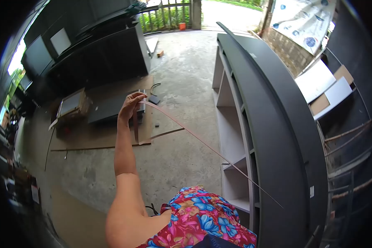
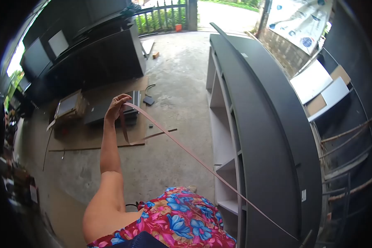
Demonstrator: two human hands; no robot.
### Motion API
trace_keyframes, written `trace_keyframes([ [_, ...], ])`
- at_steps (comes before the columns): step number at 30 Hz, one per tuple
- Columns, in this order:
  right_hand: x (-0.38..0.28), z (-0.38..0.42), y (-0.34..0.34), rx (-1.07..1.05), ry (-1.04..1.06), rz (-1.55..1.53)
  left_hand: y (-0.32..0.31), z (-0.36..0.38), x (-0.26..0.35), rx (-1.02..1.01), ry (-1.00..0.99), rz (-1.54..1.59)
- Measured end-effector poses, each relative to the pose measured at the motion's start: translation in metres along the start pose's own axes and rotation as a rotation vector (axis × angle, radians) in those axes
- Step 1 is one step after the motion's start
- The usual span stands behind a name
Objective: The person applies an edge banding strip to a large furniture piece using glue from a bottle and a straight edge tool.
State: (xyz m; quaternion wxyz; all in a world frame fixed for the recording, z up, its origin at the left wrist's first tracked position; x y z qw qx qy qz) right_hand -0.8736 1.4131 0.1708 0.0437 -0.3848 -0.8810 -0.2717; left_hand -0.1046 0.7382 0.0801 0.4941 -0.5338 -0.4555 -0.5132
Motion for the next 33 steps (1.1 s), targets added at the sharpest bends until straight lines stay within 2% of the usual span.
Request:
trace_keyframes([
  [2, -0.027, -0.039, -0.024, -0.053, 0.140, -0.089, 0.020, 0.030, 0.006, 0.099, -0.030, -0.007],
  [5, -0.005, -0.031, -0.095, -0.047, 0.168, -0.124, 0.054, 0.070, 0.010, 0.185, -0.061, 0.000],
  [6, -0.003, -0.025, -0.112, -0.108, 0.071, -0.129, 0.062, 0.082, 0.013, 0.217, -0.071, 0.005],
  [9, -0.047, -0.059, -0.120, -0.066, 0.124, -0.438, 0.084, 0.112, 0.018, 0.259, -0.098, 0.034],
  [14, -0.039, -0.055, -0.157, -0.332, 0.008, -0.354, 0.091, 0.142, 0.030, 0.371, -0.101, -0.024],
  [18, -0.059, -0.060, -0.137, -0.539, -0.186, -0.222, 0.094, 0.144, 0.035, 0.341, -0.101, -0.065],
  [21, -0.060, -0.058, -0.121, -0.513, -0.113, -0.317, 0.089, 0.136, 0.042, 0.339, -0.092, -0.097],
  [24, -0.071, -0.061, -0.094, -0.349, -0.051, -0.432, 0.082, 0.118, 0.045, 0.331, -0.085, -0.166],
  [26, -0.055, -0.049, -0.091, -0.665, -0.427, -0.292, 0.067, 0.103, 0.051, 0.320, -0.085, -0.211],
  [27, 0.026, 0.007, -0.148, -0.617, -0.299, -0.233, 0.065, 0.092, 0.048, 0.290, -0.084, -0.243],
  [28, 0.021, 0.012, -0.132, -0.482, -0.264, -0.232, 0.062, 0.078, 0.048, 0.257, -0.088, -0.271],
  [31, 0.002, -0.002, -0.073, -0.480, -0.297, -0.369, 0.042, 0.038, 0.049, 0.178, -0.060, -0.294],
  [33, 0.008, 0.010, -0.044, -0.472, -0.320, -0.306, 0.027, 0.011, 0.052, 0.103, -0.074, -0.282],
])
Point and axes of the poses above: each hand's wrist, its own z-axis away from the middle knuckle, its own y-axis out of the back of the hand, x = y × z, the point moved 3 cm from there along -z, towards the middle knuckle, and after that the axes turned 6 degrees about y, right-handed, at the moved point
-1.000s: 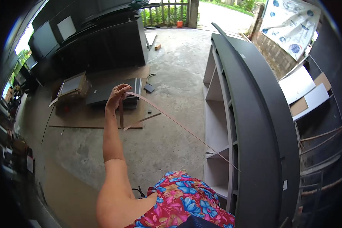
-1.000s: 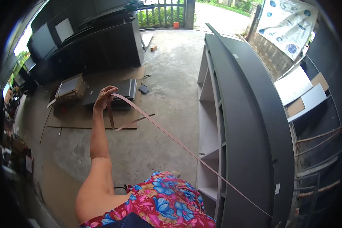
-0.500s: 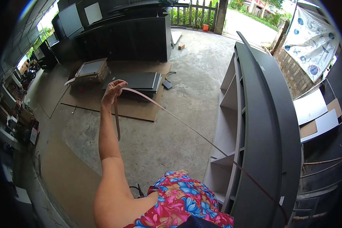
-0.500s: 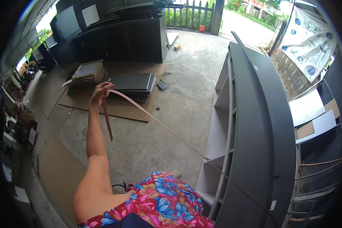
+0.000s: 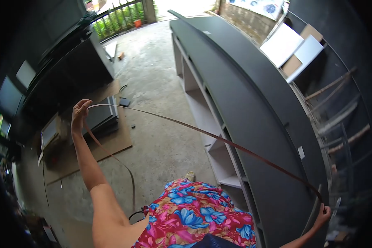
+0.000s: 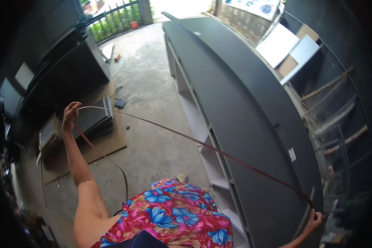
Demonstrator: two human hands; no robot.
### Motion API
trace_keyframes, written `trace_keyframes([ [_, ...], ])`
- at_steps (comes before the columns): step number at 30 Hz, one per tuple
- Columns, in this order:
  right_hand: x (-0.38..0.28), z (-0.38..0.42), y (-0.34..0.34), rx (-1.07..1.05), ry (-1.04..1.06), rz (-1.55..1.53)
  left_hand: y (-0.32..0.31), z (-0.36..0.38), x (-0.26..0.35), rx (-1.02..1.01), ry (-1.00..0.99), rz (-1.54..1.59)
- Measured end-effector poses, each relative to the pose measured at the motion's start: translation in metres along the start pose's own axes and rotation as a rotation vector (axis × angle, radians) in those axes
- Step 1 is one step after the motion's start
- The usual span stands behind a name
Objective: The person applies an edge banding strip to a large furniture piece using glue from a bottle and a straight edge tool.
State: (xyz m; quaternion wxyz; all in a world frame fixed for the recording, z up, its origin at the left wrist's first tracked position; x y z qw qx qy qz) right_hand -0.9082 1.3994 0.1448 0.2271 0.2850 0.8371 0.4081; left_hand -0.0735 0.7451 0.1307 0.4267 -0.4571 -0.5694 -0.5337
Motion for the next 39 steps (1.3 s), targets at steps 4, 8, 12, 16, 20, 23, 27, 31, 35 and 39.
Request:
trace_keyframes([
  [4, -0.005, 0.050, 0.038, -0.010, -0.194, 0.089, -0.050, -0.050, 0.018, -0.137, -0.046, -0.011],
  [8, 0.003, 0.106, 0.067, -0.009, -0.328, 0.165, -0.105, -0.095, 0.031, -0.259, -0.048, -0.029],
  [12, -0.012, 0.146, 0.092, -0.018, -0.452, 0.217, -0.160, -0.131, 0.038, -0.338, -0.075, -0.095],
  [16, -0.025, 0.177, 0.113, -0.079, -0.543, 0.144, -0.214, -0.165, 0.049, -0.445, -0.172, -0.254],
  [20, -0.038, 0.208, 0.124, -0.178, -0.586, 0.229, -0.270, -0.211, 0.060, -0.506, -0.273, -0.459],
  [23, -0.054, 0.231, 0.133, -0.206, -0.753, 0.271, -0.315, -0.251, 0.066, -0.615, -0.365, -0.509],
  [27, -0.065, 0.260, 0.156, -0.277, -0.910, 0.411, -0.395, -0.288, 0.082, -0.791, -0.551, -0.499],
  [31, -0.069, 0.284, 0.174, -0.271, -1.045, 0.431, -0.480, -0.276, 0.108, -0.918, -0.652, -0.502],
  [35, -0.064, 0.296, 0.186, -0.316, -1.179, 0.502, -0.551, -0.220, 0.128, -1.010, -0.728, -0.500],
  [39, -0.035, 0.309, 0.190, -0.429, -1.200, 0.567, -0.600, -0.159, 0.109, -1.045, -0.707, -0.488],
])
Point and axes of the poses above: each hand's wrist, its own z-axis away from the middle knuckle, its own y-axis out of the back of the hand, x = y × z, the point moved 3 cm from there along -z, towards the middle knuckle, and after that the axes turned 6 degrees about y, right-handed, at the moved point
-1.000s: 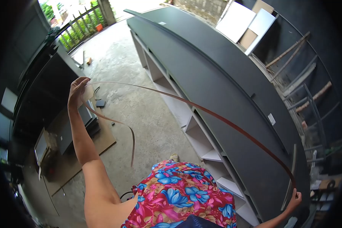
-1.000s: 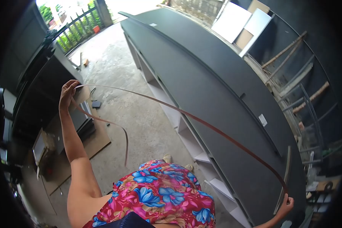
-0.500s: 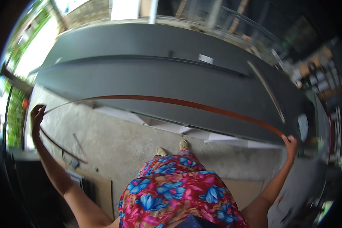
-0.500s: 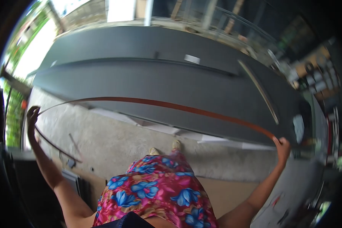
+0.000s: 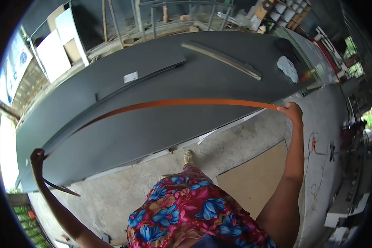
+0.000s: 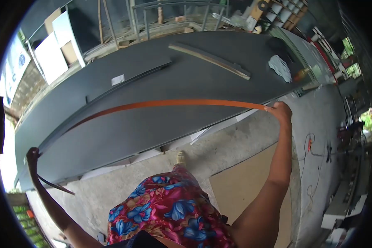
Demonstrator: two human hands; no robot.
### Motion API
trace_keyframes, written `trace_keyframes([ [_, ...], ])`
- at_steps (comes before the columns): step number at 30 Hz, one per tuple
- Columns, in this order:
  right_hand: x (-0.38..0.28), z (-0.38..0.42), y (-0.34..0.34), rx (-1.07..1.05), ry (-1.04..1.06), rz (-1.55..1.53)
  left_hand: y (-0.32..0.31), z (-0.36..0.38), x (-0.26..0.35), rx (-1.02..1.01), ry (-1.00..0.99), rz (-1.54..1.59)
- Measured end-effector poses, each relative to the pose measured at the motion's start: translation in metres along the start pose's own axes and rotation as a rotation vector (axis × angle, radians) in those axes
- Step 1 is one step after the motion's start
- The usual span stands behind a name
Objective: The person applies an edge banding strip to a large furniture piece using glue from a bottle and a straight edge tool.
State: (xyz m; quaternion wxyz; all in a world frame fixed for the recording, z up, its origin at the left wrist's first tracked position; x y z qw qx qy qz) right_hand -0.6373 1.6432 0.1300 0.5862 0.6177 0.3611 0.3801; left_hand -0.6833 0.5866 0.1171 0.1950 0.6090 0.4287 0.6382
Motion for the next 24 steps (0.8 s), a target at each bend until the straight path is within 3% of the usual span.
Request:
trace_keyframes([
  [3, 0.005, -0.025, 0.001, -0.102, -0.088, 0.074, -0.063, -0.005, 0.041, -0.009, -0.048, -0.125],
  [10, 0.020, -0.091, -0.017, -0.217, -0.179, 0.135, -0.135, 0.013, 0.050, -0.082, 0.026, -0.164],
  [12, 0.031, -0.111, -0.030, -0.180, -0.171, 0.159, -0.143, 0.019, 0.041, -0.060, 0.058, -0.237],
  [20, 0.028, -0.167, -0.054, -0.421, -0.102, 0.221, -0.152, 0.046, 0.029, 0.106, 0.229, -0.695],
  [24, 0.011, -0.172, -0.056, -0.509, -0.079, 0.205, -0.157, 0.052, 0.044, 0.135, 0.234, -0.755],
])
Point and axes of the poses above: each hand's wrist, its own z-axis away from the middle knuckle, its own y-axis out of the back of the hand, x = y × z, the point moved 3 cm from there along -z, towards the middle knuckle, and after that the axes turned 6 degrees about y, right-handed, at the moved point
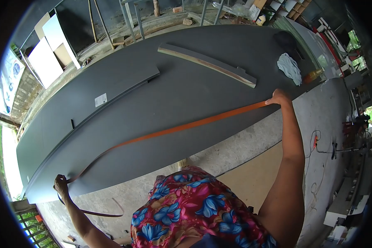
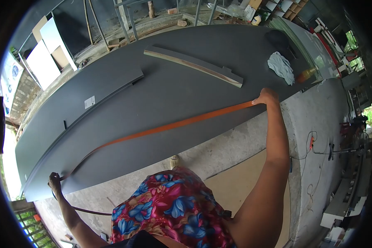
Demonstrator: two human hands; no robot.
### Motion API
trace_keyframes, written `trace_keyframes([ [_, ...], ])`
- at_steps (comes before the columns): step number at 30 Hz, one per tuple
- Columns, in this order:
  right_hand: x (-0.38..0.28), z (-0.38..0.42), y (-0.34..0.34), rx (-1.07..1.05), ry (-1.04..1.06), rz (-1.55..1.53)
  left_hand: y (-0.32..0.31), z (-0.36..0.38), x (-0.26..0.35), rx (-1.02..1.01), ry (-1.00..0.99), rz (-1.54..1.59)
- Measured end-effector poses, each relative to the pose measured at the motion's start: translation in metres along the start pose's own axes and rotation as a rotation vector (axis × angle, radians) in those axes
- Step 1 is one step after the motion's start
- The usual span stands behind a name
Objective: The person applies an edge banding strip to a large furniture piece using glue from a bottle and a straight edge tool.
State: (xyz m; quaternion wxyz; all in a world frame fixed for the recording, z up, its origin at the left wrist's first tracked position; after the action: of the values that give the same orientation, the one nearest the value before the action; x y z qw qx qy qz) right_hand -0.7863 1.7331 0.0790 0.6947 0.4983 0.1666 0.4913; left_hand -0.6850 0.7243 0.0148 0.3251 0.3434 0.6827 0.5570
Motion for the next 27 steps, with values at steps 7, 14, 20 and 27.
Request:
trace_keyframes([
  [7, 0.007, -0.022, -0.020, 0.081, 0.084, -0.107, -0.011, -0.008, -0.005, 0.012, 0.030, -0.060],
  [14, -0.014, -0.013, -0.037, 0.258, 0.266, -0.283, -0.004, -0.037, -0.009, 0.022, -0.008, -0.103],
  [20, -0.006, -0.029, -0.058, 0.490, 0.590, -0.380, -0.005, -0.054, -0.015, -0.074, 0.094, 0.013],
  [27, 0.026, -0.024, -0.072, 0.222, 0.542, -0.671, -0.027, -0.043, 0.003, -0.167, 0.280, 0.367],
])
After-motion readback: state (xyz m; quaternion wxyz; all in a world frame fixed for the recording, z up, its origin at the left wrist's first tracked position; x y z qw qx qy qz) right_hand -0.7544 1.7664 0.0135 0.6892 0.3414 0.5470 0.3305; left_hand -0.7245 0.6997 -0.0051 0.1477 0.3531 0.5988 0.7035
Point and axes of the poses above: each hand's wrist, its own z-axis away from the middle knuckle, its own y-axis out of the back of the hand, x = y × z, the point moved 3 cm from there along -z, towards the middle knuckle, and after that the axes turned 6 degrees about y, right-handed, at the moved point
